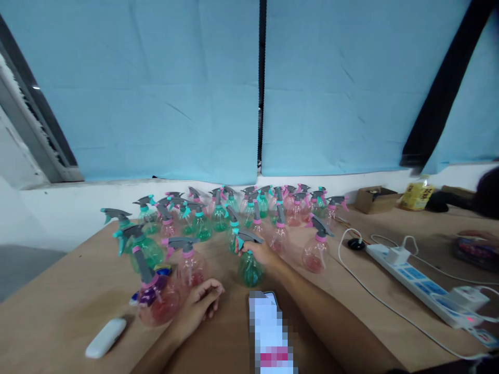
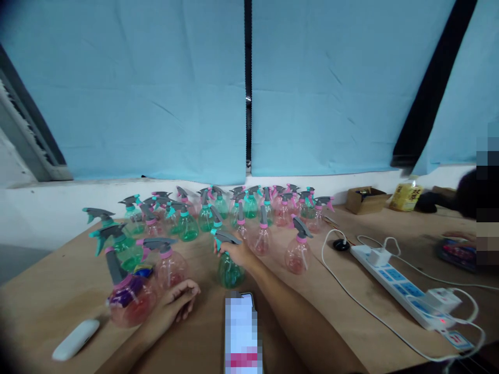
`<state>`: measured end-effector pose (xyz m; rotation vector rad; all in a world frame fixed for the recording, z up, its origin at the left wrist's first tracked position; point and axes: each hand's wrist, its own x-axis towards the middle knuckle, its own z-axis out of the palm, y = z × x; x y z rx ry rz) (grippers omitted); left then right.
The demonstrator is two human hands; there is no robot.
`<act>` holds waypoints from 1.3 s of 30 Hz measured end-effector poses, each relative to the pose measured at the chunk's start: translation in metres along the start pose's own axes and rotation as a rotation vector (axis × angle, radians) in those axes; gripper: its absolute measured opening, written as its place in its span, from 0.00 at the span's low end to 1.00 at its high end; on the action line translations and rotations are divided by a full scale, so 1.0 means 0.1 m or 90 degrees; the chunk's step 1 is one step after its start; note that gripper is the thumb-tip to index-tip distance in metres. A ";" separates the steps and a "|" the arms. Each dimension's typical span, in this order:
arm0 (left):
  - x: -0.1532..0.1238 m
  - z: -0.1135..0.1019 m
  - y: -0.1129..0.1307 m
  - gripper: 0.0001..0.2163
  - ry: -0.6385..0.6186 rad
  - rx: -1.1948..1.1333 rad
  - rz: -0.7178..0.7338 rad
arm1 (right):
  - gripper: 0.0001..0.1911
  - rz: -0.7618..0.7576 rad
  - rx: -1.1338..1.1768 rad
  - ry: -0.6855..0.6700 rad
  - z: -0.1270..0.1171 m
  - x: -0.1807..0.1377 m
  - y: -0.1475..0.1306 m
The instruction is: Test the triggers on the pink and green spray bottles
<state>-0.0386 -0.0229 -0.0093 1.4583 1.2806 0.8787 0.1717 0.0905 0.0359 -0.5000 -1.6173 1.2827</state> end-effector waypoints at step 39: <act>-0.05 0.05 0.10 0.21 0.000 0.028 0.007 | 0.17 -0.208 -0.311 0.280 0.69 0.36 0.31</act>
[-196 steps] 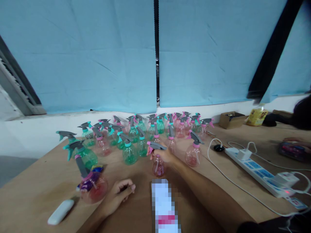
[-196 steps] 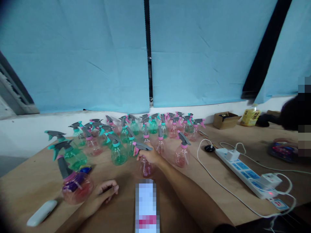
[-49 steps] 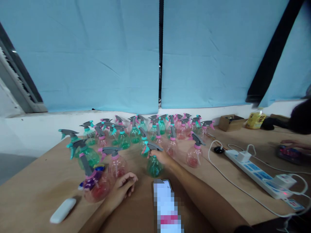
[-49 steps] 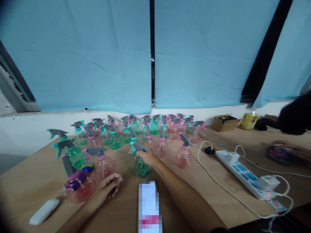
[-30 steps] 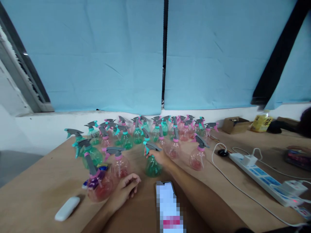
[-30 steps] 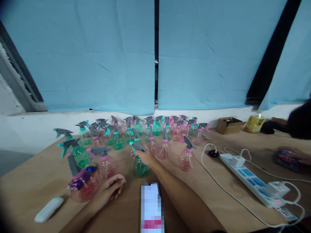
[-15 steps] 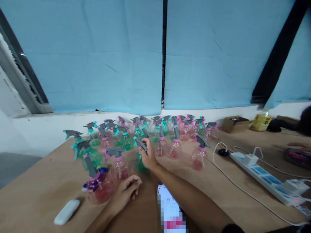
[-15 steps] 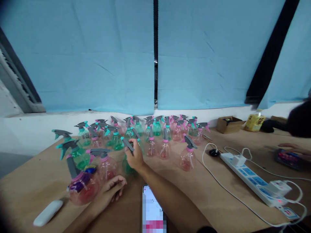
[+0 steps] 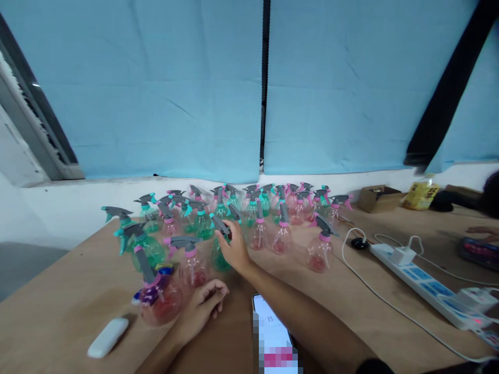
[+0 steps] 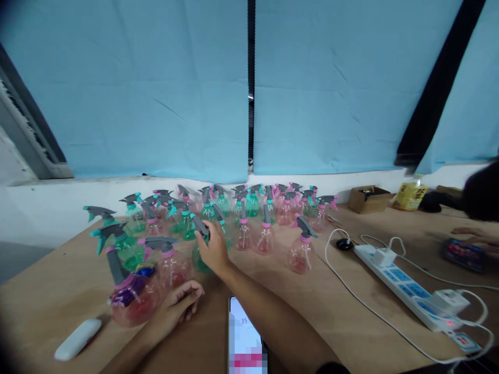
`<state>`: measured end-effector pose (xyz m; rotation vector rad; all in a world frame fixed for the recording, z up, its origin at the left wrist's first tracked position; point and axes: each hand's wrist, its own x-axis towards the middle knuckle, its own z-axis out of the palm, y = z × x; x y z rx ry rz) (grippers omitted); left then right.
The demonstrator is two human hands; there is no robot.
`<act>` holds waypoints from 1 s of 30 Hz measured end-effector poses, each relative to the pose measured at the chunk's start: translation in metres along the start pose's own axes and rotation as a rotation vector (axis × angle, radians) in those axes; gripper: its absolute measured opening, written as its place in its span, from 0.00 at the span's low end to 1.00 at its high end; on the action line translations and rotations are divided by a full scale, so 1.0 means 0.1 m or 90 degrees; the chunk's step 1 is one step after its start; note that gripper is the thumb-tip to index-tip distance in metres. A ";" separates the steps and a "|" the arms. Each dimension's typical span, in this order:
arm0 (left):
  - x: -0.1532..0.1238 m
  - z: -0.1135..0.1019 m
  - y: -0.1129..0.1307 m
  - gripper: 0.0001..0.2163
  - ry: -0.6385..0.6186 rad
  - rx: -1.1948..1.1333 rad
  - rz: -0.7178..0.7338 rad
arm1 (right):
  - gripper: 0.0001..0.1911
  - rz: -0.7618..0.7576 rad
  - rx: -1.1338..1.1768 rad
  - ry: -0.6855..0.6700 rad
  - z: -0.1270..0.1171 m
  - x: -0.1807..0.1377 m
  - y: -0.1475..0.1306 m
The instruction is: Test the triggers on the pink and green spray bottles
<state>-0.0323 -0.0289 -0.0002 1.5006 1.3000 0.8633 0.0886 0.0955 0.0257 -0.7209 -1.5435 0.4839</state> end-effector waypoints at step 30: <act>0.05 -0.04 -0.15 0.20 -0.022 0.000 0.026 | 0.15 0.090 -0.107 -0.184 -0.22 -0.05 0.08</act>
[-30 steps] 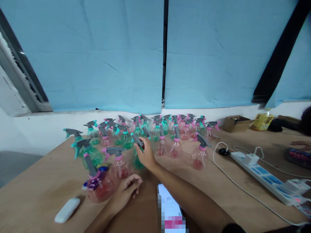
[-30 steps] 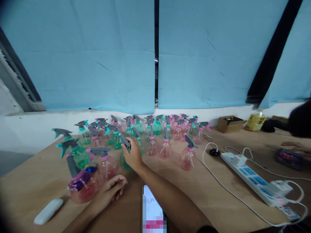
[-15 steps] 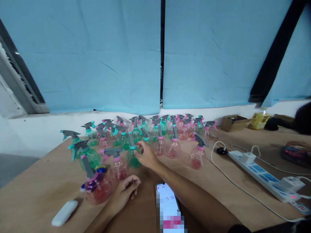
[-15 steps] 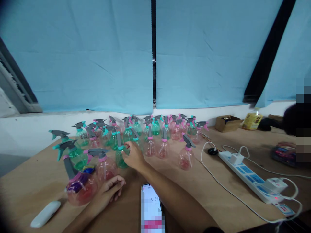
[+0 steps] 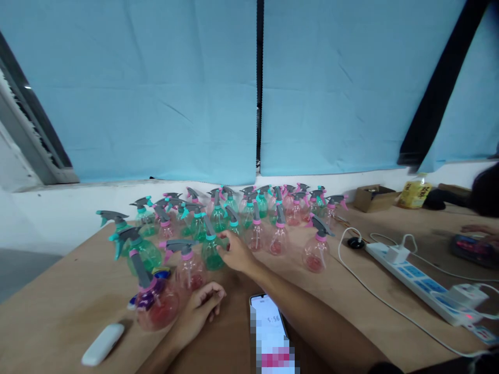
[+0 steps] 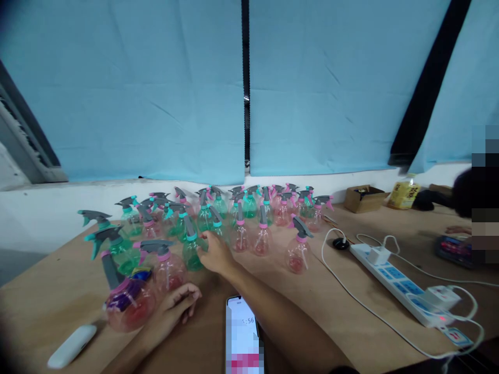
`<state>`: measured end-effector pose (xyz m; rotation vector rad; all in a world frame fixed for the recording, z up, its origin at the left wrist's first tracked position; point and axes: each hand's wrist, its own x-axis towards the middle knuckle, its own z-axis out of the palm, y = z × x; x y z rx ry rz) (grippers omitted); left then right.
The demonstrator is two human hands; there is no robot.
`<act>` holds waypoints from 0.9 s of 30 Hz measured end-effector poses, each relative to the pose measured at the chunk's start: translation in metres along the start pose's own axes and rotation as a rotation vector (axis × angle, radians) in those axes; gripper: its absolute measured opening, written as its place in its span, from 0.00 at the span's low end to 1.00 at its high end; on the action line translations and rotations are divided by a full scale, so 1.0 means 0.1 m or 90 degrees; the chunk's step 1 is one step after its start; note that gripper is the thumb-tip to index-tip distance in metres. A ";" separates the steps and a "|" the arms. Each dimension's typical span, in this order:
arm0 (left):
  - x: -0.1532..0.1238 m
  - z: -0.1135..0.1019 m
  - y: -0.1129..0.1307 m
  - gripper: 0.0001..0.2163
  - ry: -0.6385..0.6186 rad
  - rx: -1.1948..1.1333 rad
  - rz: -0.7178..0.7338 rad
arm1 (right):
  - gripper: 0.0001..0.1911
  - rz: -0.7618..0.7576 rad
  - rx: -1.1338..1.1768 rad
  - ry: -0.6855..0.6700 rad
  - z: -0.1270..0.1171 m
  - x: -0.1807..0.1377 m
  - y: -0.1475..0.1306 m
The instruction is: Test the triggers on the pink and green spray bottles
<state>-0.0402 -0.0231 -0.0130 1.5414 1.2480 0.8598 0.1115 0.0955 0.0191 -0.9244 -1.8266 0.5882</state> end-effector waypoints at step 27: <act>0.01 -0.02 0.06 0.18 0.006 0.104 0.025 | 0.07 0.052 -0.166 0.135 -0.38 0.03 0.09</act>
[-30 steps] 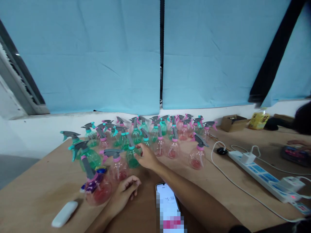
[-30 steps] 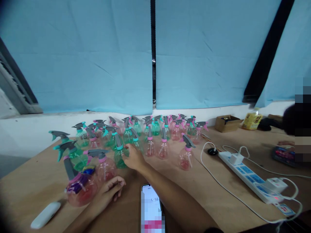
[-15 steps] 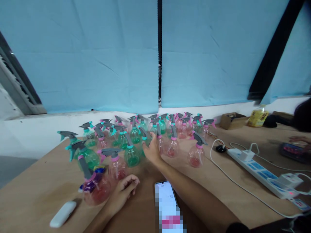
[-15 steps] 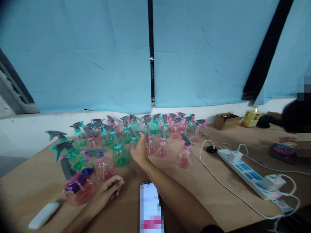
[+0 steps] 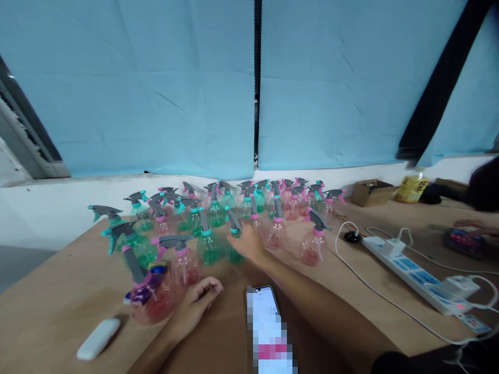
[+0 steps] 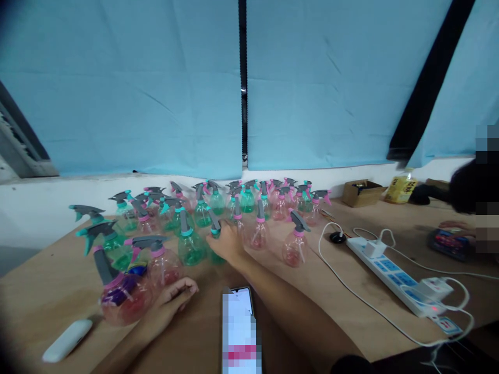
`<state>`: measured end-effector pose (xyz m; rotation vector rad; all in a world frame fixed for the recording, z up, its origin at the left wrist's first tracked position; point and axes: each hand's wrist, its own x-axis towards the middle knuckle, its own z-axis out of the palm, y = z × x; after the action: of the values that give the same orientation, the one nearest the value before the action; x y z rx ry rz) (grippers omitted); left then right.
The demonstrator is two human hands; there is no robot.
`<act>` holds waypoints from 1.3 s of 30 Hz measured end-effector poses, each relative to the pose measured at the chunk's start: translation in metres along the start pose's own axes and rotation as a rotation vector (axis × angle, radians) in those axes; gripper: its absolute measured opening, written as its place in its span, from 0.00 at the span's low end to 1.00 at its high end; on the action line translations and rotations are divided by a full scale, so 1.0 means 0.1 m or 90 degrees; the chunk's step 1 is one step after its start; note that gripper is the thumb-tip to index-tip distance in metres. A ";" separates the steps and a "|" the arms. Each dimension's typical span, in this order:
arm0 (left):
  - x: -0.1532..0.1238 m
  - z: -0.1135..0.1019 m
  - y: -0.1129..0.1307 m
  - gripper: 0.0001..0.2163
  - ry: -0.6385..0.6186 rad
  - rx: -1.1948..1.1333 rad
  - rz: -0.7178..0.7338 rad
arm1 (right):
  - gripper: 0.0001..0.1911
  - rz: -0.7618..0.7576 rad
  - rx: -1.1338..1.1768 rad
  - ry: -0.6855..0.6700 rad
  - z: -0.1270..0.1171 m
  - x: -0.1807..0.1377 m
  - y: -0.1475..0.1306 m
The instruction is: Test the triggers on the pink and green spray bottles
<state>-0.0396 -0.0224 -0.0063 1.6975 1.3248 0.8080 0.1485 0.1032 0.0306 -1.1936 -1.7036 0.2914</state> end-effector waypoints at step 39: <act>-0.03 0.02 0.06 0.18 0.012 -0.024 -0.039 | 0.12 0.031 0.475 -0.223 -0.29 -0.11 0.21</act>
<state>-0.0359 -0.0265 -0.0019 1.6164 1.3593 0.8113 0.1846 0.0950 0.0236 -0.6437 -1.6216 1.1091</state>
